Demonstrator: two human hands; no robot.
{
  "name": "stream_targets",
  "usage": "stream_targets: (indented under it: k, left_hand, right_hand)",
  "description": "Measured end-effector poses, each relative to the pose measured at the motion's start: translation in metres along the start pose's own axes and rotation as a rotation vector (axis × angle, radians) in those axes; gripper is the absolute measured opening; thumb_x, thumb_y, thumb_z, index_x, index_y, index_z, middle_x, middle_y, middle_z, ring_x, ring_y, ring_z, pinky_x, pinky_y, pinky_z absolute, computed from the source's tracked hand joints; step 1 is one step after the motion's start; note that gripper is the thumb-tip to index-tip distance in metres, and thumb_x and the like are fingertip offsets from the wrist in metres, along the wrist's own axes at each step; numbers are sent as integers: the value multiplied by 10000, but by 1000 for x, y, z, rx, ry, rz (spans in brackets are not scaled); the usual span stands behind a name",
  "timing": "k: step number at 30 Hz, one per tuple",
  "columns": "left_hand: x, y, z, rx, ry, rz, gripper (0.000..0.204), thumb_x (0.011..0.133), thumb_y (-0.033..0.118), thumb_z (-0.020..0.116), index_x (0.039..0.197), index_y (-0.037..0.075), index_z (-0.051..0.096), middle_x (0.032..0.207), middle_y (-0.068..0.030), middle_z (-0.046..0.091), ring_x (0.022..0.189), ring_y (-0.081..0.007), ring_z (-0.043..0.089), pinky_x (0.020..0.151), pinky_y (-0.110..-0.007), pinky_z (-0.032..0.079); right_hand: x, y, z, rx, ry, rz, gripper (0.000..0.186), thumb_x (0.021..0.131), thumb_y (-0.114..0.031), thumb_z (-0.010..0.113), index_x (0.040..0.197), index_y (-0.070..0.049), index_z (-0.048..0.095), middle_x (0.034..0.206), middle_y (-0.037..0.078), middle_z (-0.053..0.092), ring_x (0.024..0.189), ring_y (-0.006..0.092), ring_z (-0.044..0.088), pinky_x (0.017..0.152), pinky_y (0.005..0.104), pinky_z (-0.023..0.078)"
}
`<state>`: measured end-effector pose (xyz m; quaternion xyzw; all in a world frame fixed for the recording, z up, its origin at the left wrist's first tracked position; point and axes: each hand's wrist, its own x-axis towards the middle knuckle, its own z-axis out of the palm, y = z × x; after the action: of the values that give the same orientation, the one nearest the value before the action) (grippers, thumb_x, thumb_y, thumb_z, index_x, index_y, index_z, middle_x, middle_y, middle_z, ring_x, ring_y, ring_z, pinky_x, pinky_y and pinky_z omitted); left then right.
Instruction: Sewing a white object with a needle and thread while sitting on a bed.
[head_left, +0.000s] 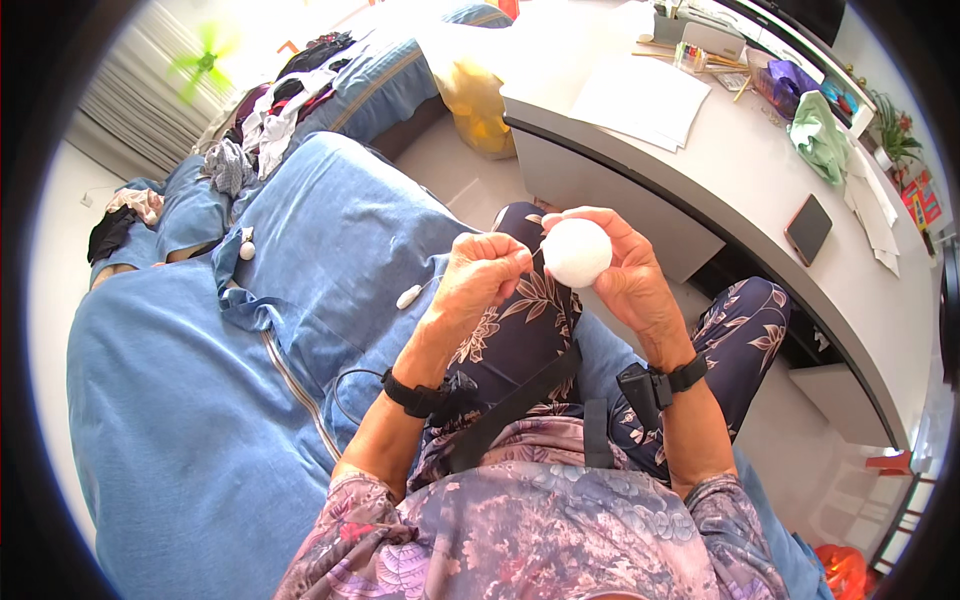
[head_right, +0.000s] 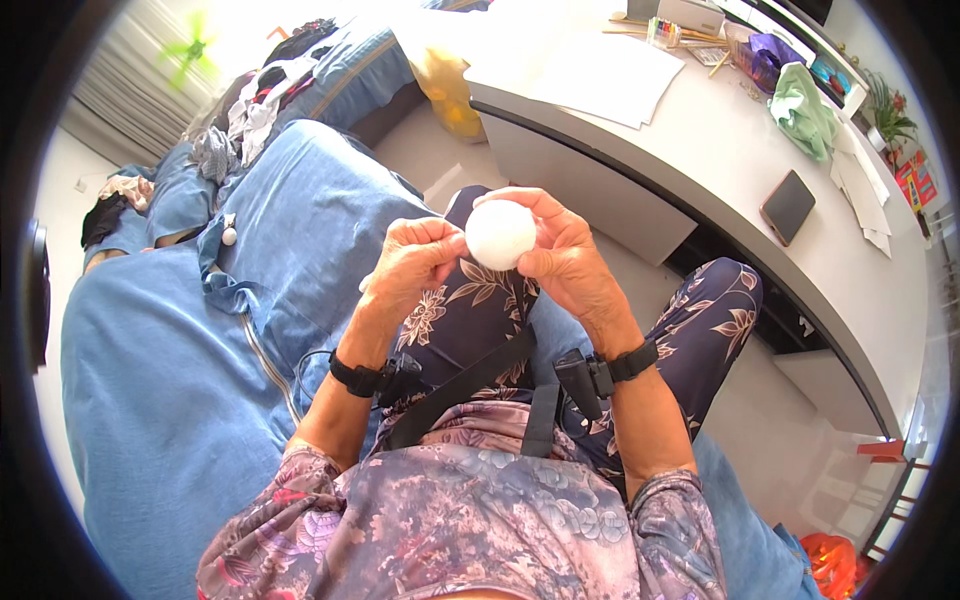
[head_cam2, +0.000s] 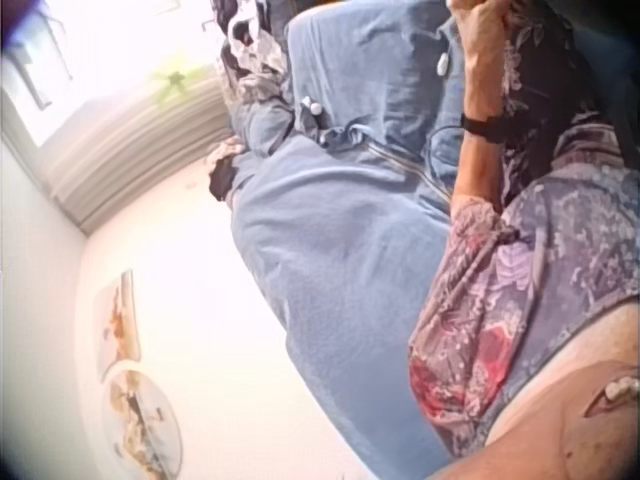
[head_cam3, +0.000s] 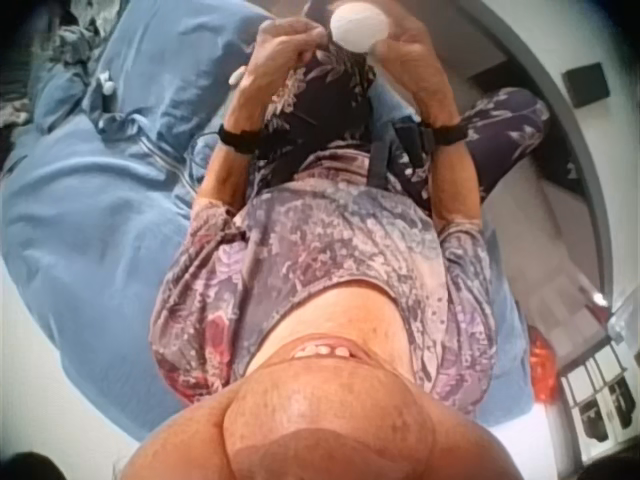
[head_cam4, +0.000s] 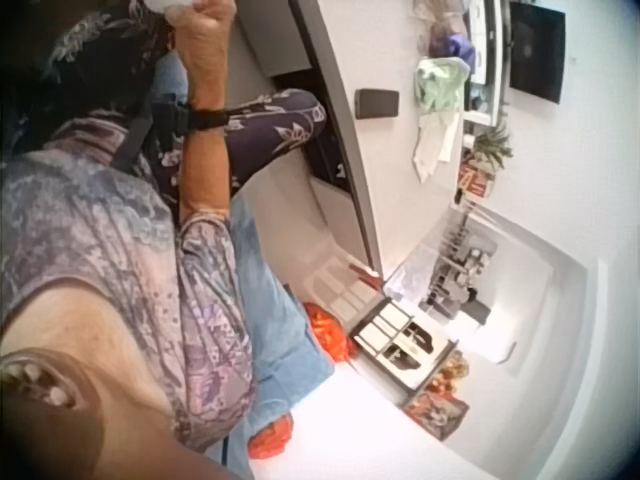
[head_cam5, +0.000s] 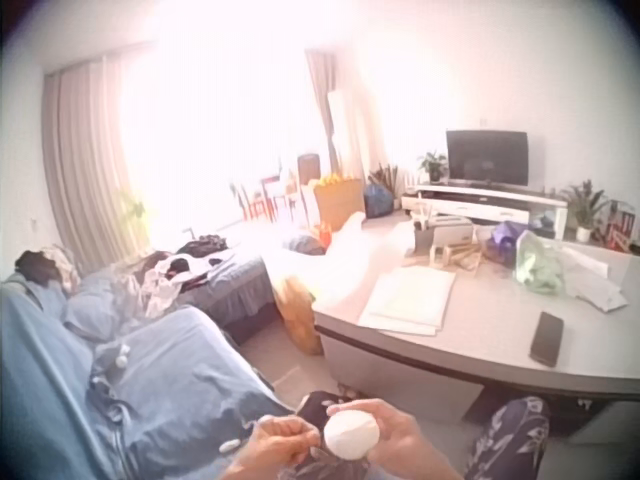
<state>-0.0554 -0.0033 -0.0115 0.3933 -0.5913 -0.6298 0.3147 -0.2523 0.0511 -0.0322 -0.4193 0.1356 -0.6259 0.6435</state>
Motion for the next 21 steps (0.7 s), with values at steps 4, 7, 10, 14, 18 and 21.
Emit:
stream_targets:
  k: [4,7,10,14,18,21]
  left_hand:
    - [-9,1,6,8,-29,1,152,867,82,620,754,-15,654,507,4,496,415,-42,394,389,-195,276]
    - [-17,4,11,-5,-29,-9,152,863,77,622,744,-14,653,507,6,499,421,-43,405,394,-191,283]
    - [-24,3,14,-8,-27,-55,129,859,79,630,765,-5,657,530,10,515,439,-33,425,401,-178,291]
    - [-35,8,20,31,-62,-9,112,862,89,627,791,8,659,555,11,527,455,-23,428,406,-170,284]
    - [-42,11,22,137,-122,43,125,861,94,625,781,3,655,565,13,534,466,-22,426,420,-172,286]
    - [-44,26,24,218,-120,114,131,859,92,625,771,1,656,569,12,541,469,-27,437,428,-178,299]
  right_hand:
    - [3,-1,-9,-8,25,-64,673,723,-215,791,1285,-21,476,1253,169,553,1145,234,549,969,336,458]
    - [3,4,-20,-56,48,-73,658,745,-250,768,1292,-35,471,1274,202,532,1170,288,540,962,396,477]
    - [1,4,-18,35,109,-77,628,785,-238,736,1303,-29,449,1259,195,539,1161,313,543,967,447,473]
    - [5,3,-12,237,118,-103,533,815,-124,706,1263,-4,445,1171,157,579,1078,279,592,934,526,486]
    - [6,9,-18,190,228,-117,531,798,-74,717,1251,-15,446,1146,145,589,1031,268,611,927,473,505]
    - [2,10,-21,-153,311,-73,594,763,-60,745,1277,-26,450,1143,114,586,1054,223,589,940,374,495]
